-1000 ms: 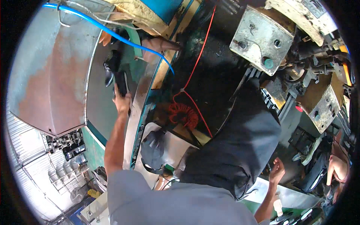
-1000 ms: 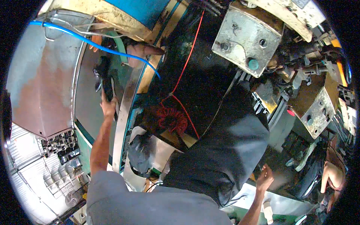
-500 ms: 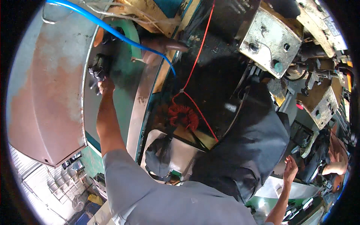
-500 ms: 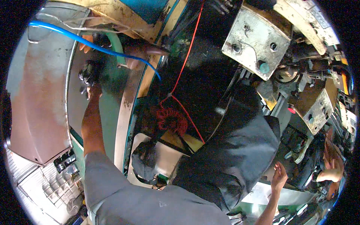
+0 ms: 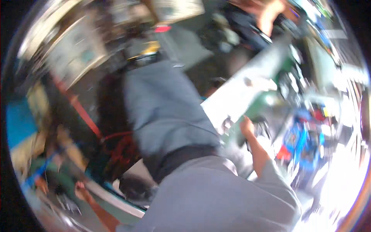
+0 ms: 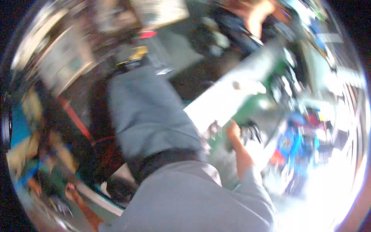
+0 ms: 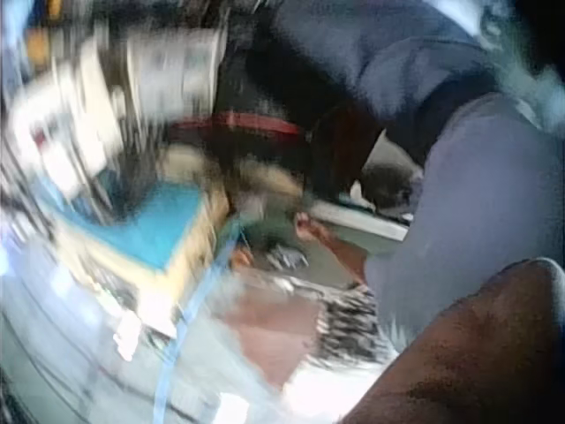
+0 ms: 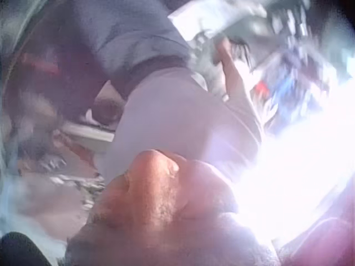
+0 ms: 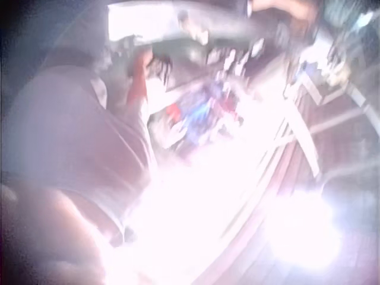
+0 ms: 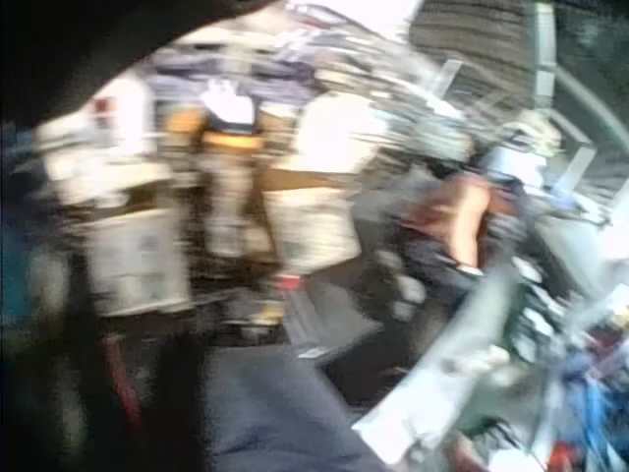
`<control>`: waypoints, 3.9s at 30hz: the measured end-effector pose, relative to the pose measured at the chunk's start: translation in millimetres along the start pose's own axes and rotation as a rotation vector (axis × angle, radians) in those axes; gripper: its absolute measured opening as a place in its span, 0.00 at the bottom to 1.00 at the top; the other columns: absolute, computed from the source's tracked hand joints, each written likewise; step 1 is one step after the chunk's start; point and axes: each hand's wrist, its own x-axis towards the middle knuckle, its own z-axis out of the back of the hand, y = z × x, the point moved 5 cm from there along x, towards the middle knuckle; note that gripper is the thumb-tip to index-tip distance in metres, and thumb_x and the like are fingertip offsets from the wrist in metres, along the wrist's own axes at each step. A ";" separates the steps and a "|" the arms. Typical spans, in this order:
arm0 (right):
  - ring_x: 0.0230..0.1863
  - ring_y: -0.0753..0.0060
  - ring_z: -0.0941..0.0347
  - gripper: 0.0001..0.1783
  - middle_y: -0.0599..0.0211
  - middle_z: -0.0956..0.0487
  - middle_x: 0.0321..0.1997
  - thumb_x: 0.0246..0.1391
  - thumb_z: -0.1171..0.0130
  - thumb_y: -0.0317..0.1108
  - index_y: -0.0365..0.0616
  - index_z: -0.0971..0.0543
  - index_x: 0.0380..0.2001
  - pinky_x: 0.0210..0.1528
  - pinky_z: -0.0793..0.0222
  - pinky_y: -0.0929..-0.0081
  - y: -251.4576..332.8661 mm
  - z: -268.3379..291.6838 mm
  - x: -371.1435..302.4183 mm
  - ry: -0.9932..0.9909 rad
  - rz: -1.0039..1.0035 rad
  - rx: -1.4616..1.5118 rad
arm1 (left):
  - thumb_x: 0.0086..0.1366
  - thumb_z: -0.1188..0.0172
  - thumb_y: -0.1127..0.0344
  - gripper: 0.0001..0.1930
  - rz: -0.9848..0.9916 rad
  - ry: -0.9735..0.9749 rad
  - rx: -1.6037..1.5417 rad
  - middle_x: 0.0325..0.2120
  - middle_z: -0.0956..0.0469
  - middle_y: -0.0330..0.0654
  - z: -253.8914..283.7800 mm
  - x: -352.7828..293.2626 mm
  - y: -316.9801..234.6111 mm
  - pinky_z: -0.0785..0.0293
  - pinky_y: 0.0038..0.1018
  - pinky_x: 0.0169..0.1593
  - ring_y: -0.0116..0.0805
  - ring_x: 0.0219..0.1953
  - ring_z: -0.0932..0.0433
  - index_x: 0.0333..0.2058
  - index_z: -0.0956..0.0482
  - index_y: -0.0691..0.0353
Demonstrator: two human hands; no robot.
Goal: Operating a machine to attach soles to shoes and inspecting the results on a conveyor belt.
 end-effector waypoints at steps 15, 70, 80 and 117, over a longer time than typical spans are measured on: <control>0.79 0.42 0.33 0.75 0.39 0.31 0.79 0.45 0.17 0.56 0.39 0.52 0.84 0.79 0.35 0.56 -331.1 -95.6 -11.7 -0.202 -0.375 0.586 | 0.77 0.46 0.76 0.09 -0.684 0.890 0.684 0.38 0.15 0.42 -606.3 -189.0 -123.0 0.18 0.32 0.50 0.34 0.41 0.16 0.43 0.16 0.67; 0.71 0.25 0.34 0.66 0.30 0.35 0.73 0.47 0.25 0.18 0.33 0.55 0.83 0.76 0.36 0.44 370.9 77.7 -163.7 -0.163 1.553 0.761 | 0.51 0.25 0.75 0.42 -0.889 0.973 0.115 0.66 0.23 0.57 -650.8 -391.7 -188.1 0.27 0.42 0.72 0.53 0.68 0.22 0.67 0.27 0.67; 0.76 0.33 0.34 0.68 0.34 0.34 0.77 0.54 0.19 0.36 0.40 0.56 0.85 0.78 0.37 0.52 363.9 126.7 -182.1 0.147 1.388 0.662 | 0.54 0.16 0.63 0.65 -0.223 1.244 -0.388 0.76 0.36 0.51 -662.3 -371.4 -196.5 0.34 0.43 0.76 0.44 0.76 0.33 0.82 0.54 0.61; 0.61 0.34 0.28 0.44 0.40 0.48 0.86 0.48 0.24 0.34 0.81 0.21 0.70 0.58 0.16 0.47 293.3 113.1 -229.3 -0.203 1.382 0.067 | 0.71 0.34 0.71 0.21 -0.686 0.700 0.365 0.52 0.16 0.56 -714.2 -314.8 -124.3 0.21 0.40 0.61 0.53 0.54 0.15 0.61 0.20 0.67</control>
